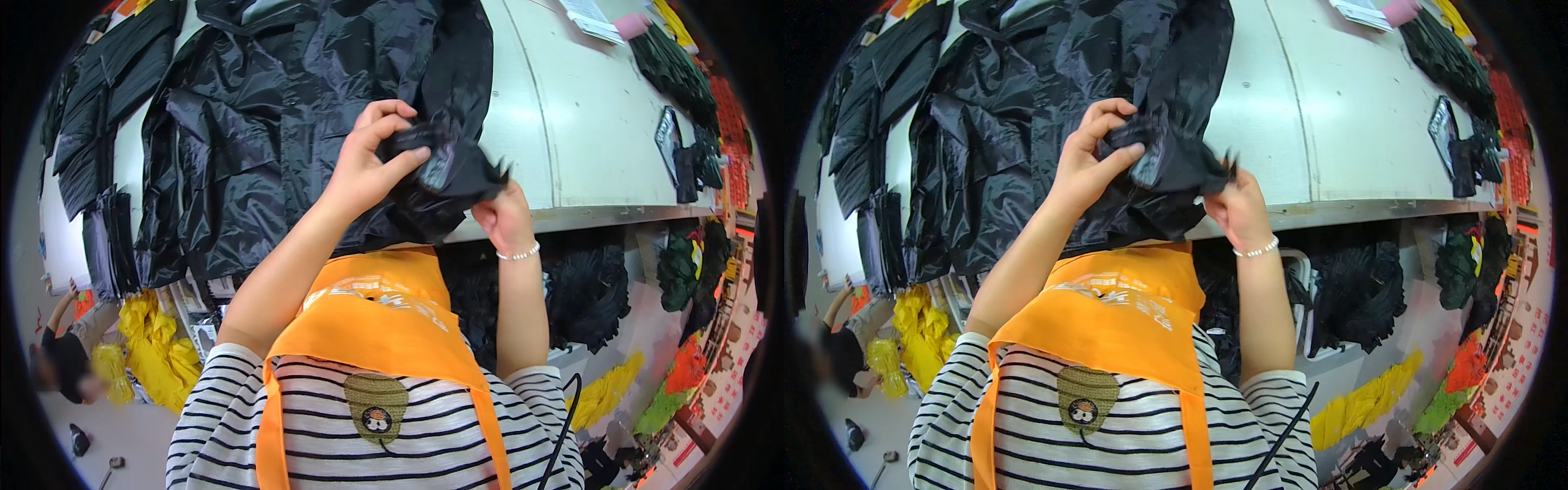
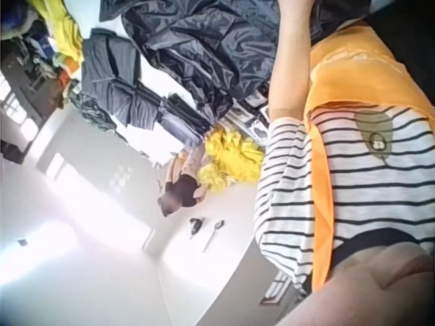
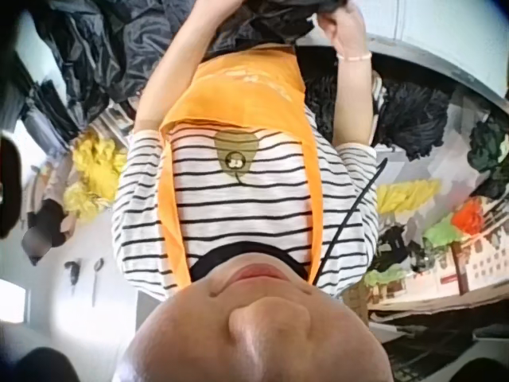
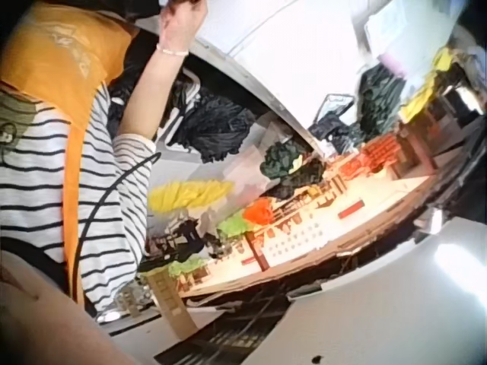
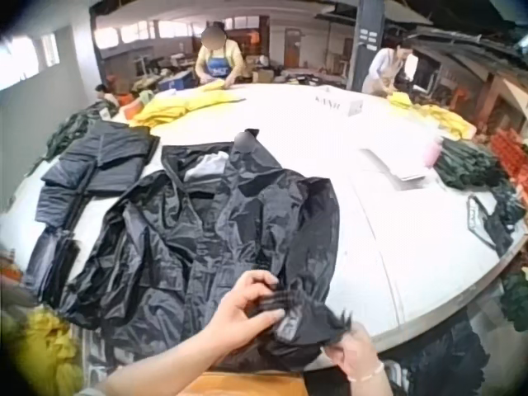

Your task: The person folds a black jacket on a white table, zips it, and places it into a black plastic bag. They then retrieve a dark blue garment, unfold it, and place it on the table.

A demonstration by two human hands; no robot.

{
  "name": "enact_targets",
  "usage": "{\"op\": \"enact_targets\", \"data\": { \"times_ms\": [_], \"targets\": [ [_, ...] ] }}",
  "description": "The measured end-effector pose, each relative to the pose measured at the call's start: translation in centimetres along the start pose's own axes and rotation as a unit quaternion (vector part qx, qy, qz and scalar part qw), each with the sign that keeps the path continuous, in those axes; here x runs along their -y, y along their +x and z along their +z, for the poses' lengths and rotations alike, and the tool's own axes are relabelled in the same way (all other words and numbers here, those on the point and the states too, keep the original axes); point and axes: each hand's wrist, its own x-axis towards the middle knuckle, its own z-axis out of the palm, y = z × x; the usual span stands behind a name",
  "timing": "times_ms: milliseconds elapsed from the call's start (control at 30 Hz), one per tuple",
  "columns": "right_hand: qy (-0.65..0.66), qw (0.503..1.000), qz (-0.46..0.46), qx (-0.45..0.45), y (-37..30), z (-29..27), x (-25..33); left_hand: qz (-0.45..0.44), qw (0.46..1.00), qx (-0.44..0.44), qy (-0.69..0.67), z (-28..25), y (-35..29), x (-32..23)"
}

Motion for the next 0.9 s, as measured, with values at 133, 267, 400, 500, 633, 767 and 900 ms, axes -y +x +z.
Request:
{"op": "enact_targets", "data": {
  "times_ms": [133, 267, 400, 500, 633, 767, 900],
  "targets": [
    [-0.253, 0.961, -0.077, -0.075, -0.4, 0.3, 1.4, -0.117, 0.975, 0.066, -0.177, -2.1, -1.2, 1.6],
    [-0.351, 0.926, -0.141, 0.013, 0.9, 3.2, 3.2, -0.192, 0.948, 0.087, -0.237, -2.3, -1.3, 0.7],
    [-0.395, 0.882, -0.257, 0.014, 1.2, 4.9, 5.2, -0.209, 0.945, 0.084, -0.238, -2.5, -0.5, -0.5],
    [-0.422, 0.849, -0.311, 0.068, 1.0, 7.2, 5.8, -0.171, 0.954, 0.094, -0.227, -2.4, -0.1, -0.2],
    [-0.478, 0.797, -0.362, 0.068, 1.8, 7.5, 5.3, -0.193, 0.949, 0.107, -0.225, -2.2, 0.5, -0.4],
    [-0.527, 0.766, -0.363, 0.057, 2.1, 7.0, 5.3, -0.276, 0.922, 0.104, -0.252, -1.6, 0.8, -1.3],
    [-0.491, 0.806, -0.33, 0.031, 2.5, 6.6, 4.2, -0.171, 0.963, 0.01, -0.209, 0.0, 0.7, -1.4]
  ]
}}
